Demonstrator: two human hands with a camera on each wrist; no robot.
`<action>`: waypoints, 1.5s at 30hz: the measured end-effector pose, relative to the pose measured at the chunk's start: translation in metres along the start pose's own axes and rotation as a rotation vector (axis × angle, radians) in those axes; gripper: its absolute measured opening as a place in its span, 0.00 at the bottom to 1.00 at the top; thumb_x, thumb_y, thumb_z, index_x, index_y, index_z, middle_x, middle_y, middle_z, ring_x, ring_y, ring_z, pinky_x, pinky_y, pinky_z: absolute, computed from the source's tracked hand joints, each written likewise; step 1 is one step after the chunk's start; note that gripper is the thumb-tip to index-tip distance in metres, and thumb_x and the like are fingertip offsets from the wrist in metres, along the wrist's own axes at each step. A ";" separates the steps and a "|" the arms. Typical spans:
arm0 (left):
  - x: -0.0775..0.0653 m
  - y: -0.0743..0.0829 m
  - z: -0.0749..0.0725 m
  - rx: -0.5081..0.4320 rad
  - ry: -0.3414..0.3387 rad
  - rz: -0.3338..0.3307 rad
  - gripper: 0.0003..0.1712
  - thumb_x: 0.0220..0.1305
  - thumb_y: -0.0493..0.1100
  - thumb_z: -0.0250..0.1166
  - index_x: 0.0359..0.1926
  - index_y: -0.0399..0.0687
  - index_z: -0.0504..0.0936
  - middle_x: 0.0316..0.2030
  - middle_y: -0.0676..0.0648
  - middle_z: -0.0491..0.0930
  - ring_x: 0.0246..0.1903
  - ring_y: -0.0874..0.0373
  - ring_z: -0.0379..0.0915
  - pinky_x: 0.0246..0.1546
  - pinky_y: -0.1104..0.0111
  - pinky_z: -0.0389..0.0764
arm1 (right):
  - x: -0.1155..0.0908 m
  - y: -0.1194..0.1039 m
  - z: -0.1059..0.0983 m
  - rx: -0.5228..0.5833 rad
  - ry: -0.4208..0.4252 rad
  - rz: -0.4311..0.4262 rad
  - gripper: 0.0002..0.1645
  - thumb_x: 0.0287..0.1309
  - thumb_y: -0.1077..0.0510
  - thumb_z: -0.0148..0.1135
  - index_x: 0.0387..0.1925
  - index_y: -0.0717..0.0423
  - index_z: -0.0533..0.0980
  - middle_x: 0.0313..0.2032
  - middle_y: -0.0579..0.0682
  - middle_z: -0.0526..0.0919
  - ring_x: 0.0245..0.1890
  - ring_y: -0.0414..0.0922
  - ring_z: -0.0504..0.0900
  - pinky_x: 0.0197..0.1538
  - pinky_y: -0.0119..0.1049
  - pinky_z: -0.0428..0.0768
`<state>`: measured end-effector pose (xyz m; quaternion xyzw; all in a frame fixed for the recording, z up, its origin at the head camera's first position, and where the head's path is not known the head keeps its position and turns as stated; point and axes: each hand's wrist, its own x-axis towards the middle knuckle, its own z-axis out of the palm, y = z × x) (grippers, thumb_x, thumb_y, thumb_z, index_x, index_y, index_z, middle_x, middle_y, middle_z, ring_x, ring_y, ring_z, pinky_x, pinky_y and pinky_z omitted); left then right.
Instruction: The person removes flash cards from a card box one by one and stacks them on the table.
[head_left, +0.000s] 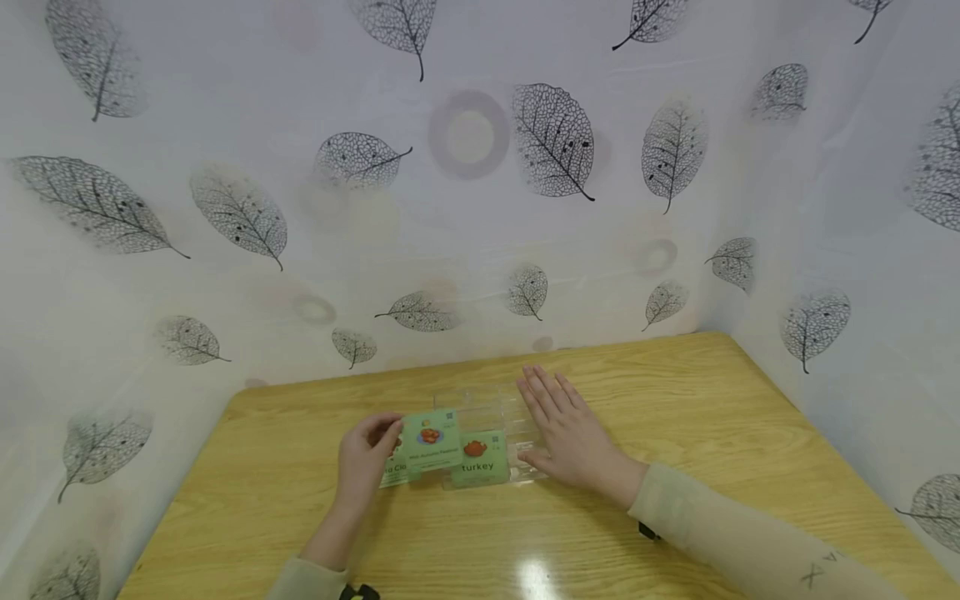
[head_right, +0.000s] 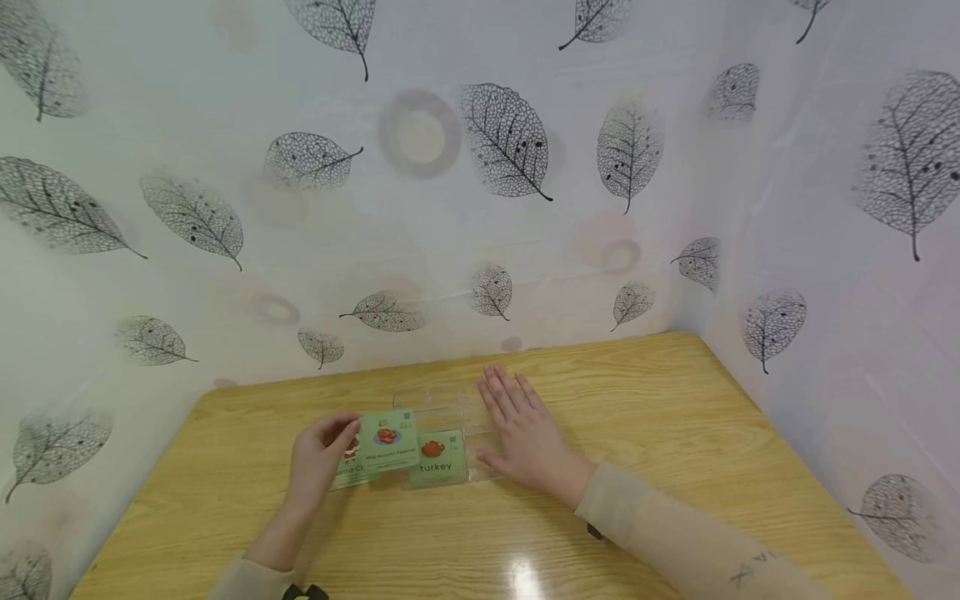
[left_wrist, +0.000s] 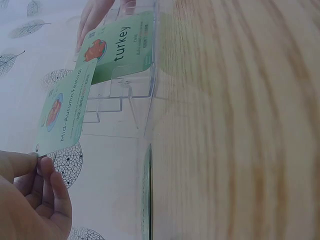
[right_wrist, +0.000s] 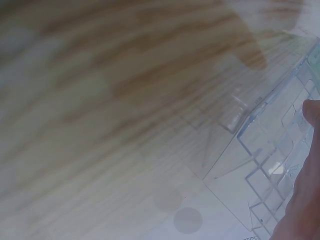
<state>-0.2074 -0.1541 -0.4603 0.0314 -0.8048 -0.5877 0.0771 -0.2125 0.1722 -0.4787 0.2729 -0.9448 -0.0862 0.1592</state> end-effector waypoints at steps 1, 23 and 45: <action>0.000 0.000 0.000 0.004 0.002 -0.002 0.10 0.74 0.33 0.66 0.52 0.31 0.86 0.41 0.40 0.88 0.31 0.67 0.80 0.34 0.75 0.85 | 0.000 0.000 0.001 -0.004 0.002 0.000 0.66 0.68 0.21 0.53 0.84 0.63 0.47 0.85 0.62 0.43 0.86 0.59 0.46 0.86 0.57 0.50; 0.001 -0.001 -0.012 0.033 0.038 -0.007 0.12 0.75 0.34 0.66 0.53 0.31 0.86 0.44 0.37 0.88 0.32 0.69 0.79 0.38 0.76 0.86 | 0.001 0.000 0.001 -0.030 0.007 0.004 0.67 0.67 0.20 0.53 0.84 0.62 0.47 0.85 0.62 0.44 0.86 0.59 0.46 0.86 0.56 0.50; 0.006 -0.009 -0.027 0.054 0.080 -0.020 0.13 0.77 0.34 0.62 0.55 0.30 0.84 0.47 0.35 0.88 0.32 0.72 0.79 0.39 0.80 0.84 | 0.000 0.000 0.001 0.000 -0.001 0.004 0.66 0.67 0.21 0.54 0.84 0.63 0.46 0.85 0.62 0.45 0.86 0.59 0.45 0.86 0.56 0.49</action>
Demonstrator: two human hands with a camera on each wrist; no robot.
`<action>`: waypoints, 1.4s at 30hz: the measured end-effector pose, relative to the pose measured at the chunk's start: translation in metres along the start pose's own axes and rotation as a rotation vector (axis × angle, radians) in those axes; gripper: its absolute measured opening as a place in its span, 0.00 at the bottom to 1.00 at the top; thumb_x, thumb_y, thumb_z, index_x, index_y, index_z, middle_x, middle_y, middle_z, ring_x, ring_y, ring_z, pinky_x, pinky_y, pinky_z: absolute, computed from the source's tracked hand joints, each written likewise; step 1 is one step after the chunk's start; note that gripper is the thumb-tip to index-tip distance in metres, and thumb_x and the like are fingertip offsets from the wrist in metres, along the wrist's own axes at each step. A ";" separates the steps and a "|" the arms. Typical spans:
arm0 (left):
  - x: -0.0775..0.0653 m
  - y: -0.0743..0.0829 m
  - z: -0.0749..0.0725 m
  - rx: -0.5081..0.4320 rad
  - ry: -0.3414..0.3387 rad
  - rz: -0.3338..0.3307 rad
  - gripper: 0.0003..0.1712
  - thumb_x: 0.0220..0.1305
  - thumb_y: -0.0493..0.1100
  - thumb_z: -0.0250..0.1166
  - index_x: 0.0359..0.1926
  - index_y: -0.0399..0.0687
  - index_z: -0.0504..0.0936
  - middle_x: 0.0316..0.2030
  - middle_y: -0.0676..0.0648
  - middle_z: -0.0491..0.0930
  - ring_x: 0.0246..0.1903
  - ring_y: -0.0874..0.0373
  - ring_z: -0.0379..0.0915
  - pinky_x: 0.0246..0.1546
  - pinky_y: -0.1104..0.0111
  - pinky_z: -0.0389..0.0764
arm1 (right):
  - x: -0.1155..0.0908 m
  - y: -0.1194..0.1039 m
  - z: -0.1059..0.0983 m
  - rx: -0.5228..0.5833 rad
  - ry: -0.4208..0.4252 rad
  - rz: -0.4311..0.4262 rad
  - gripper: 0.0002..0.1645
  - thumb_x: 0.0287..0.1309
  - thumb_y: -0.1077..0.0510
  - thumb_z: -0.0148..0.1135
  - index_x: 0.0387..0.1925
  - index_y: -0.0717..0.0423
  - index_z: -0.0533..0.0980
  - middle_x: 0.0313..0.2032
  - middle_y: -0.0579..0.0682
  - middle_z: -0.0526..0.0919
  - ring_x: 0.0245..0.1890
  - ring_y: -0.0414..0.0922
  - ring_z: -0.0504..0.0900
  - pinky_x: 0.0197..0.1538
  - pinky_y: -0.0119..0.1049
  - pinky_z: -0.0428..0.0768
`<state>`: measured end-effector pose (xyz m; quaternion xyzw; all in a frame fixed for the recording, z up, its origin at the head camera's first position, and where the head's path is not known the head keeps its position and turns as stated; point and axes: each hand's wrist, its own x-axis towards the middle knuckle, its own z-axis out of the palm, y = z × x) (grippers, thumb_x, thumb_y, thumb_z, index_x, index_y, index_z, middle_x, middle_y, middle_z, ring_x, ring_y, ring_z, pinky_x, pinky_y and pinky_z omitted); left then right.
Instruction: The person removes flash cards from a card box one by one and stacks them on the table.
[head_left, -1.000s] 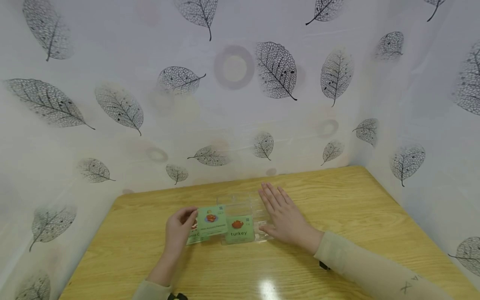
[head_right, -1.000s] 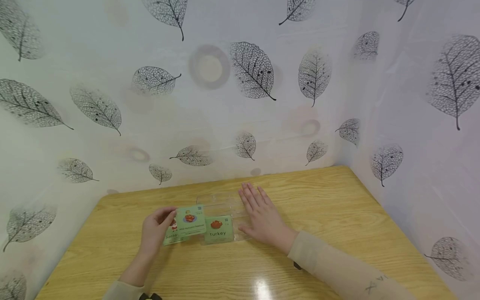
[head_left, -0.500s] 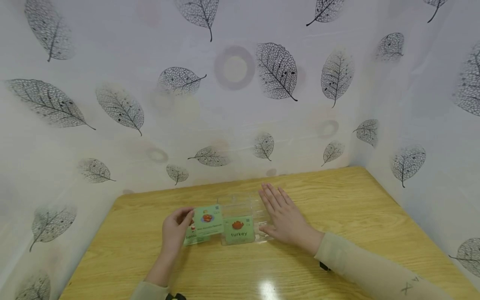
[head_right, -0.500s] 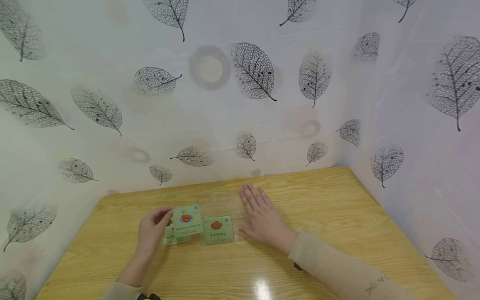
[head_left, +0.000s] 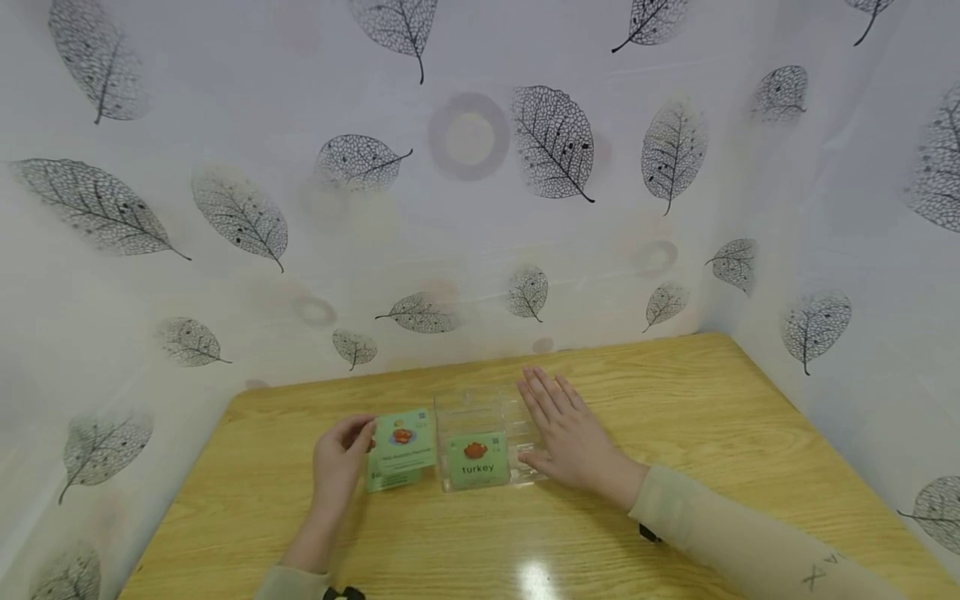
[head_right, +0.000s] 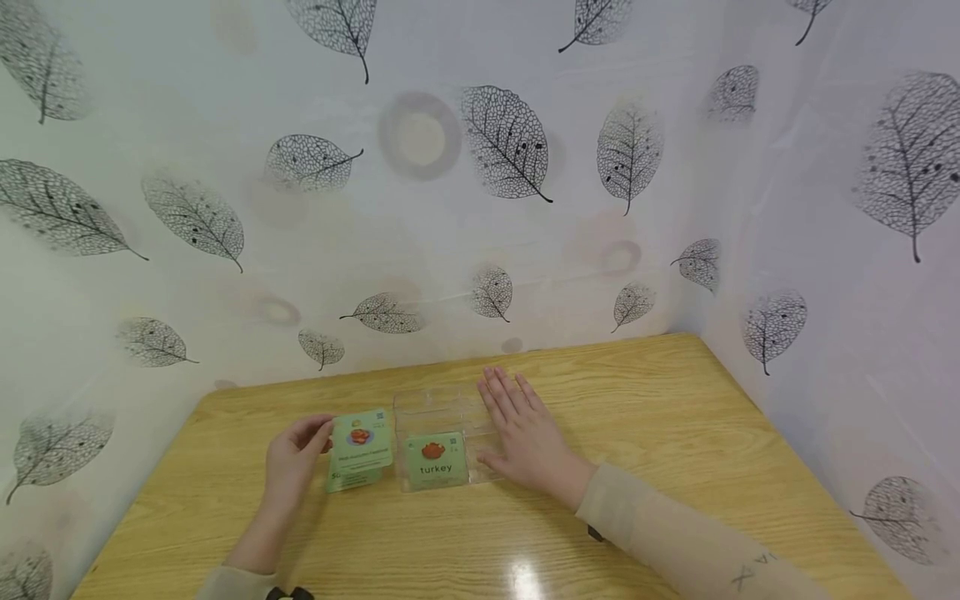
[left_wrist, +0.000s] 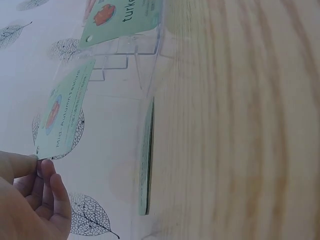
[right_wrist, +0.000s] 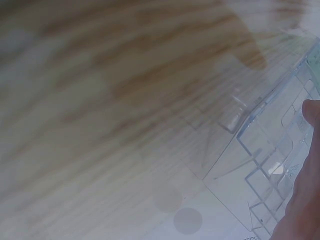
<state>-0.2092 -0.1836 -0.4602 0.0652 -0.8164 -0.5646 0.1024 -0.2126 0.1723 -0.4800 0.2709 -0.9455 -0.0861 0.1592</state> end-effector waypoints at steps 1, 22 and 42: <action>0.000 0.000 -0.001 0.006 0.004 -0.001 0.13 0.77 0.34 0.63 0.55 0.30 0.85 0.47 0.36 0.88 0.32 0.72 0.79 0.39 0.79 0.85 | 0.000 0.000 0.000 0.002 -0.005 0.001 0.66 0.68 0.21 0.53 0.84 0.62 0.45 0.85 0.62 0.45 0.86 0.58 0.44 0.86 0.56 0.49; 0.009 -0.009 -0.011 0.091 0.023 -0.030 0.12 0.76 0.33 0.63 0.54 0.30 0.84 0.48 0.33 0.87 0.30 0.72 0.77 0.36 0.81 0.83 | -0.001 -0.001 -0.001 0.003 0.006 -0.001 0.66 0.68 0.22 0.53 0.84 0.63 0.46 0.86 0.61 0.41 0.86 0.59 0.45 0.86 0.56 0.50; 0.018 -0.023 -0.021 0.170 -0.071 -0.086 0.14 0.77 0.35 0.62 0.56 0.30 0.83 0.52 0.32 0.85 0.36 0.68 0.78 0.37 0.83 0.81 | 0.000 0.000 -0.001 0.019 0.016 -0.006 0.66 0.67 0.23 0.56 0.84 0.64 0.46 0.85 0.63 0.44 0.85 0.60 0.48 0.86 0.57 0.50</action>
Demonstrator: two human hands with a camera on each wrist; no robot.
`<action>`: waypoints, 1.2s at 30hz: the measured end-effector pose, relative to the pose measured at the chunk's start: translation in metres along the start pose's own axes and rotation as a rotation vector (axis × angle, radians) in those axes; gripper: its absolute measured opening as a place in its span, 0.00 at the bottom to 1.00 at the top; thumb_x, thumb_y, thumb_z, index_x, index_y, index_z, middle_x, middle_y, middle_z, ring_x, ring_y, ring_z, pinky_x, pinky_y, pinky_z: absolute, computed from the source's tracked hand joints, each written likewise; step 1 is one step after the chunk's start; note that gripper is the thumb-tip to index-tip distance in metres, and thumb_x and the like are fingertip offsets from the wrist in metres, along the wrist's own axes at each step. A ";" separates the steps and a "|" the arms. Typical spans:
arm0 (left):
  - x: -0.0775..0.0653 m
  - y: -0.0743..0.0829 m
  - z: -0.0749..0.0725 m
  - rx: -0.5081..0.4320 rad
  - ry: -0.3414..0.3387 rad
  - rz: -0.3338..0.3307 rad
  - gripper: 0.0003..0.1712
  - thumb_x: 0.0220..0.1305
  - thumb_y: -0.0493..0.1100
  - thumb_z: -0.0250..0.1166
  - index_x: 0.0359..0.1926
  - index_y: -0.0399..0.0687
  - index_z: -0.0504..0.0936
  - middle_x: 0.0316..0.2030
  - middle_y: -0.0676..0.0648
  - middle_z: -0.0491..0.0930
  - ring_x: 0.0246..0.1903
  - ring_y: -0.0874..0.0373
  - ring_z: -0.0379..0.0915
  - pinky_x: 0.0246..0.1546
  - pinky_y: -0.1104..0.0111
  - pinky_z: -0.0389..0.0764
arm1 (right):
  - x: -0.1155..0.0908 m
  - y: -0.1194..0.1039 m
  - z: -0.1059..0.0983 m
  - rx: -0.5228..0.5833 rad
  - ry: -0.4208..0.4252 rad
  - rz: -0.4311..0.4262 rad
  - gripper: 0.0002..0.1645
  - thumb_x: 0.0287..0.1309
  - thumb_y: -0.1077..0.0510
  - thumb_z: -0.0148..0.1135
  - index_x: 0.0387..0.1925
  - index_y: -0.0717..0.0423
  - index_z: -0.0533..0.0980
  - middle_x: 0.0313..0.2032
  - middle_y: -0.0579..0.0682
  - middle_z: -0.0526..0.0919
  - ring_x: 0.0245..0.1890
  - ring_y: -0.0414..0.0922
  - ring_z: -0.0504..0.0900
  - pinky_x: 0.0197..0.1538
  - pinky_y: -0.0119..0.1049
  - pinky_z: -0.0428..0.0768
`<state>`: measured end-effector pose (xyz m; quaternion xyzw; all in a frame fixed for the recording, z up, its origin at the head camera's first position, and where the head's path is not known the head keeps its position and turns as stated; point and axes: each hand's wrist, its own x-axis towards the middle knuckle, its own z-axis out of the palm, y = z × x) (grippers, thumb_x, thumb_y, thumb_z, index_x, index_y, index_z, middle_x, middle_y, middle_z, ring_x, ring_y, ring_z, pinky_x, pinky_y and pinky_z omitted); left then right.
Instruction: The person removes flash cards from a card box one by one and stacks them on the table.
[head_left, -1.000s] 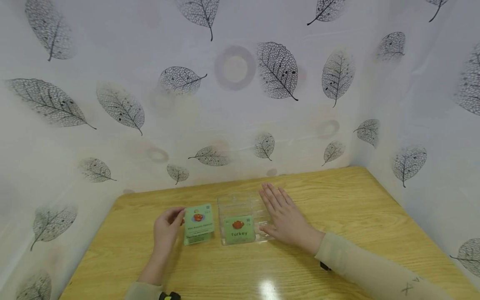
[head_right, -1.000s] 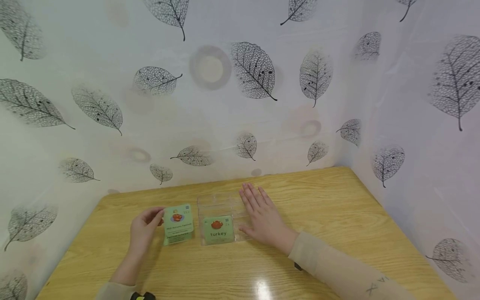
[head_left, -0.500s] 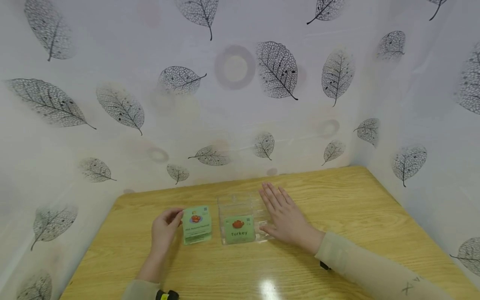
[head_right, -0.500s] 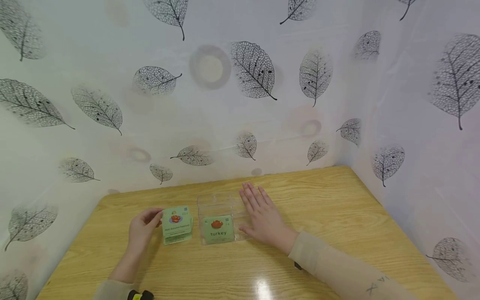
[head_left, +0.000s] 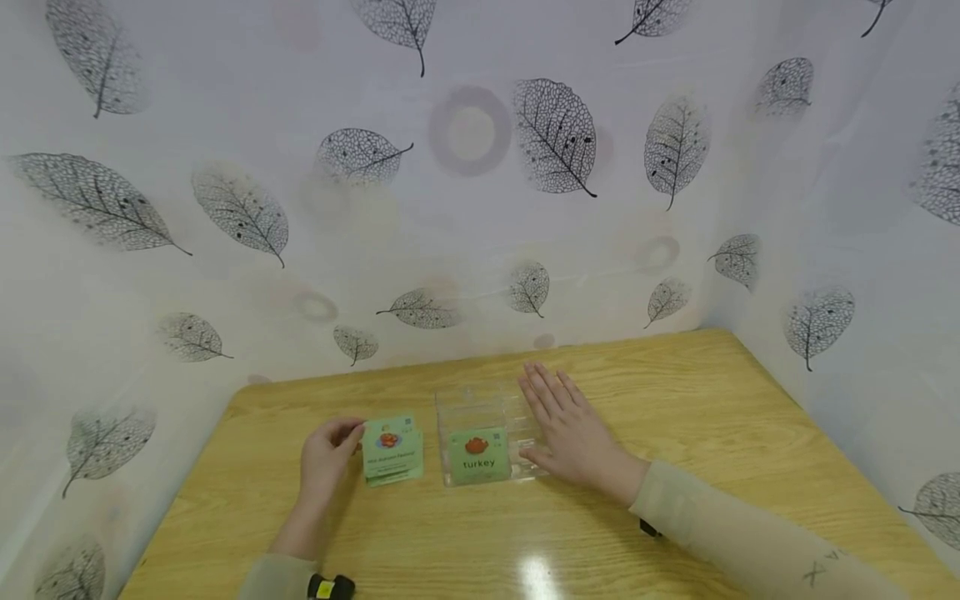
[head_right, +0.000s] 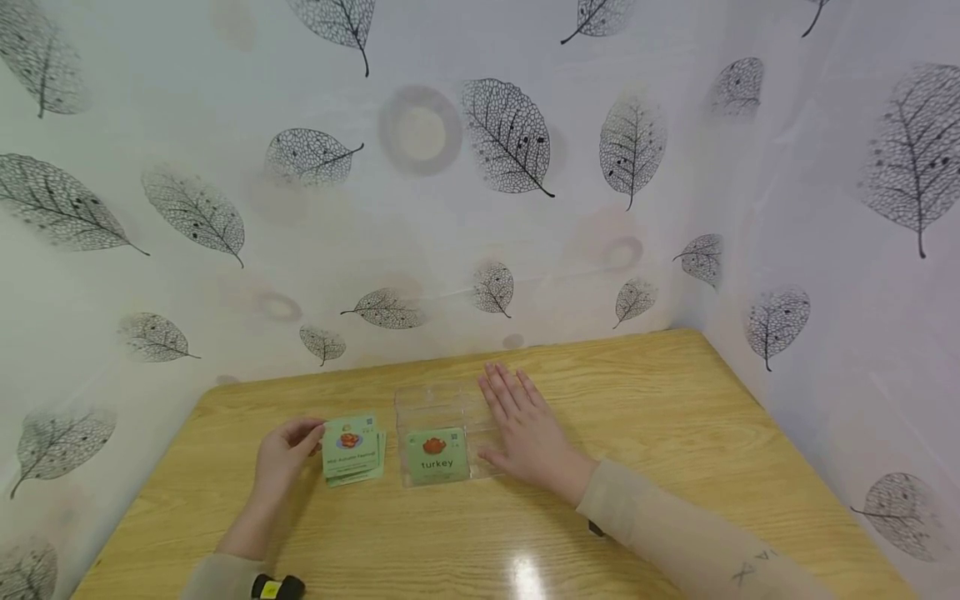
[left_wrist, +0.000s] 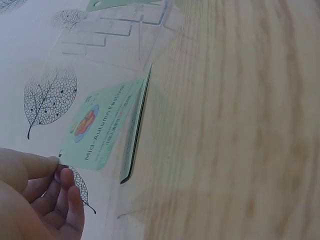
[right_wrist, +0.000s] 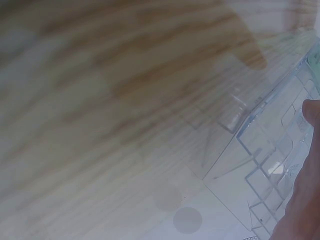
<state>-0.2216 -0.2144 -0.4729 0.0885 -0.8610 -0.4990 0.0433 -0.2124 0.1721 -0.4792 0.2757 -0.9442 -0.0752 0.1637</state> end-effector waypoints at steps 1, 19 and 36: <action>0.000 0.000 0.000 0.012 -0.005 0.000 0.14 0.77 0.35 0.62 0.56 0.31 0.83 0.52 0.32 0.85 0.37 0.67 0.78 0.37 0.83 0.80 | 0.000 0.000 0.000 0.001 0.004 0.000 0.66 0.67 0.23 0.56 0.84 0.64 0.47 0.85 0.63 0.44 0.85 0.60 0.49 0.86 0.58 0.50; 0.005 -0.006 -0.001 0.084 -0.020 0.013 0.11 0.74 0.35 0.64 0.51 0.32 0.85 0.45 0.37 0.86 0.39 0.60 0.76 0.34 0.79 0.77 | 0.001 0.000 0.000 0.018 -0.016 0.005 0.66 0.67 0.23 0.56 0.84 0.63 0.45 0.86 0.62 0.41 0.86 0.59 0.44 0.86 0.57 0.47; 0.008 -0.009 0.000 0.153 -0.053 0.023 0.10 0.74 0.36 0.65 0.49 0.32 0.87 0.43 0.37 0.87 0.42 0.52 0.78 0.39 0.74 0.75 | 0.001 0.000 0.000 0.015 -0.016 0.003 0.66 0.68 0.23 0.55 0.84 0.63 0.46 0.86 0.62 0.41 0.86 0.59 0.45 0.86 0.57 0.47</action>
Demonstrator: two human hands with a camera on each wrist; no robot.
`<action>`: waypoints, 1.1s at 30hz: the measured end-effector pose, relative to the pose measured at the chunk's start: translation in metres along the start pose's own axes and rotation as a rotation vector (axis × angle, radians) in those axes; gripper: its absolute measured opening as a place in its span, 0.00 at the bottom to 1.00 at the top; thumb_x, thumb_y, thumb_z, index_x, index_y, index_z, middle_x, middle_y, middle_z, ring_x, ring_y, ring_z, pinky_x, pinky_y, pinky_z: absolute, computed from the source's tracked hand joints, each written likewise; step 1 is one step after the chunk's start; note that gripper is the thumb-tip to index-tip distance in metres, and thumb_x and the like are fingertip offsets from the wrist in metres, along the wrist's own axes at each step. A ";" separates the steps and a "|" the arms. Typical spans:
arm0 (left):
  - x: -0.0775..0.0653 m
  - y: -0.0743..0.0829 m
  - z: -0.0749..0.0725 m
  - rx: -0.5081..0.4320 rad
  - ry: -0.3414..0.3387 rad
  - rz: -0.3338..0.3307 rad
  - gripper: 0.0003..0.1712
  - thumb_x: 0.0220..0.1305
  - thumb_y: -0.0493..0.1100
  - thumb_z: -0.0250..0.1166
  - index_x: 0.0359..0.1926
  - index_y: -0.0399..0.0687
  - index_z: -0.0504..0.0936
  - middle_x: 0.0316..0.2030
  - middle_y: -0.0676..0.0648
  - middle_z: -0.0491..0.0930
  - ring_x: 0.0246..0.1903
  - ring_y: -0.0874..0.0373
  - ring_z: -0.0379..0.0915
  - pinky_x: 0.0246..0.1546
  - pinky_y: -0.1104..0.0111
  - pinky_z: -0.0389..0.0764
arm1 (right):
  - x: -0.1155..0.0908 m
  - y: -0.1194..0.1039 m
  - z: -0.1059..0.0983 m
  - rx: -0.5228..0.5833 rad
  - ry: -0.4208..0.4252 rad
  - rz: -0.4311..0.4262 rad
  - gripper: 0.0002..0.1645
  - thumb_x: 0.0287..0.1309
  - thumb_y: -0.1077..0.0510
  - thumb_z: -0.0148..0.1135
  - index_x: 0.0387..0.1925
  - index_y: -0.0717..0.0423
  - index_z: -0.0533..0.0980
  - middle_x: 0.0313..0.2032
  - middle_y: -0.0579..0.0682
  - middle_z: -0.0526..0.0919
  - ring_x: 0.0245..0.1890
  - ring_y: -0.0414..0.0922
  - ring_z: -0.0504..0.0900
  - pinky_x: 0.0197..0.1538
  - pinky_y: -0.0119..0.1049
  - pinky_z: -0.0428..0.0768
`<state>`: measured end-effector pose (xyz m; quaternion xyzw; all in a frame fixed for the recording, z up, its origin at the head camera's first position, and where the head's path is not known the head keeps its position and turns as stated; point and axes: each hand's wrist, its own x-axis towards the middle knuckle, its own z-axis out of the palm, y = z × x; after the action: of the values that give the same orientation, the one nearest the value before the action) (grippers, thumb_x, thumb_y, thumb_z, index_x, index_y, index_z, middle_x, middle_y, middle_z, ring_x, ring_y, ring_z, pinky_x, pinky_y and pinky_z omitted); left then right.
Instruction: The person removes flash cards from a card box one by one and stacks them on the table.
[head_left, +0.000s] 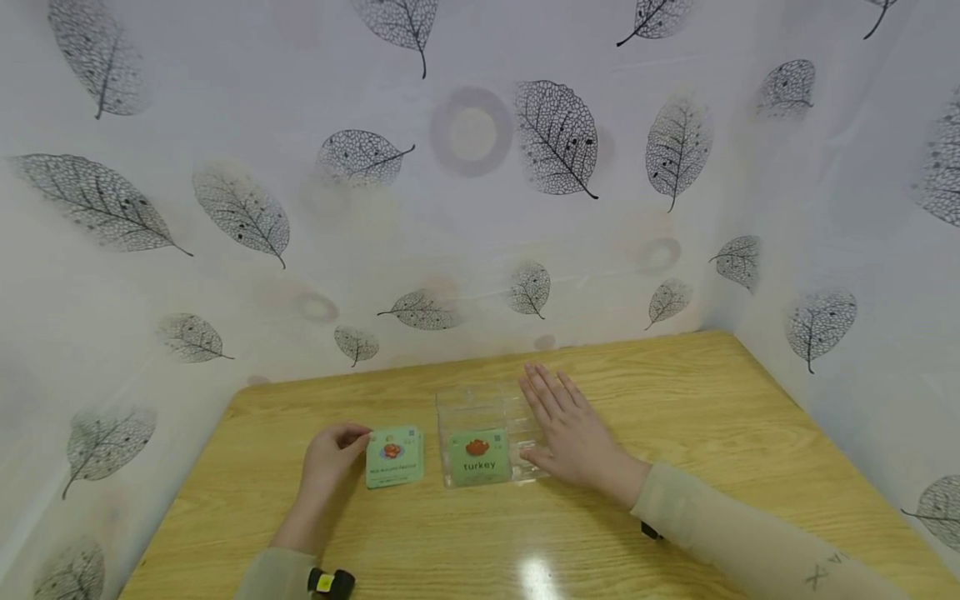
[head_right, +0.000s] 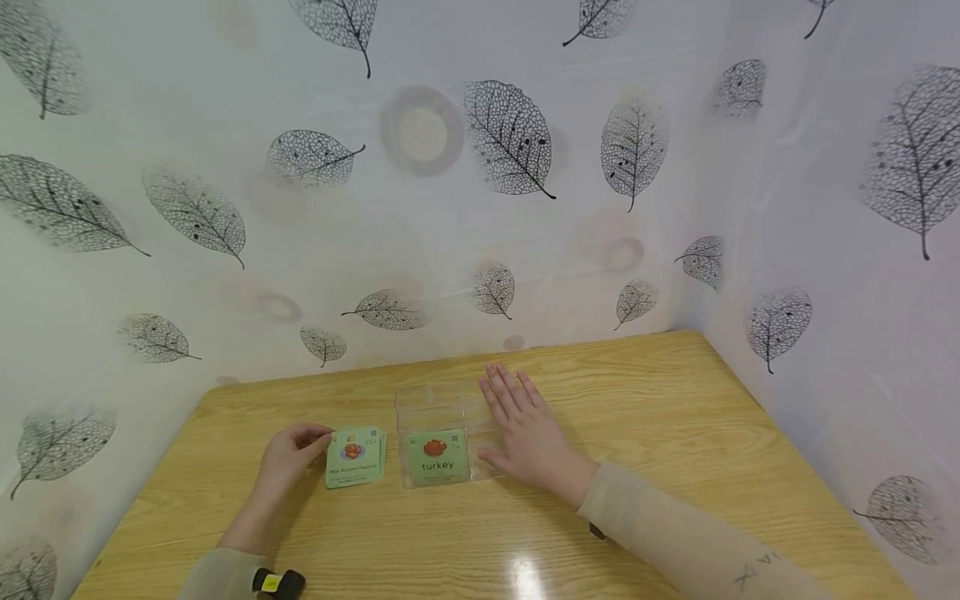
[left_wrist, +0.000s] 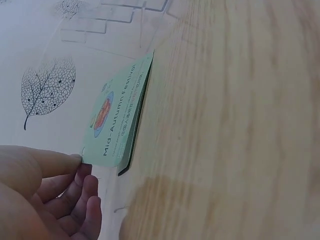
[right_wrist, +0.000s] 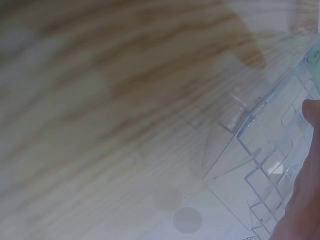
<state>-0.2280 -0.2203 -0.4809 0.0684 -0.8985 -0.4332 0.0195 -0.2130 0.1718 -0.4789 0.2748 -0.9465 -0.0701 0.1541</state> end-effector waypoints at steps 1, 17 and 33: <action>0.000 0.000 0.000 0.006 0.000 0.004 0.10 0.73 0.36 0.65 0.48 0.32 0.87 0.43 0.37 0.87 0.42 0.52 0.78 0.39 0.74 0.75 | 0.000 0.000 0.000 0.000 -0.001 0.000 0.66 0.68 0.23 0.55 0.84 0.63 0.45 0.86 0.62 0.41 0.86 0.59 0.45 0.86 0.57 0.47; 0.004 -0.007 0.000 0.013 -0.007 -0.009 0.10 0.73 0.35 0.65 0.49 0.32 0.87 0.44 0.36 0.87 0.44 0.49 0.80 0.39 0.72 0.77 | 0.000 0.000 0.002 0.006 0.011 -0.003 0.66 0.68 0.23 0.55 0.84 0.64 0.45 0.85 0.62 0.41 0.85 0.60 0.48 0.86 0.58 0.49; 0.004 -0.001 -0.002 -0.007 0.006 -0.025 0.12 0.75 0.37 0.64 0.51 0.33 0.86 0.44 0.37 0.86 0.43 0.51 0.79 0.33 0.78 0.77 | 0.000 0.000 0.000 0.006 -0.002 0.003 0.66 0.68 0.23 0.56 0.84 0.63 0.45 0.85 0.61 0.41 0.86 0.59 0.45 0.86 0.57 0.47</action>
<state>-0.2317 -0.2231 -0.4805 0.0808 -0.8959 -0.4366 0.0168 -0.2131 0.1720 -0.4790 0.2739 -0.9472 -0.0672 0.1523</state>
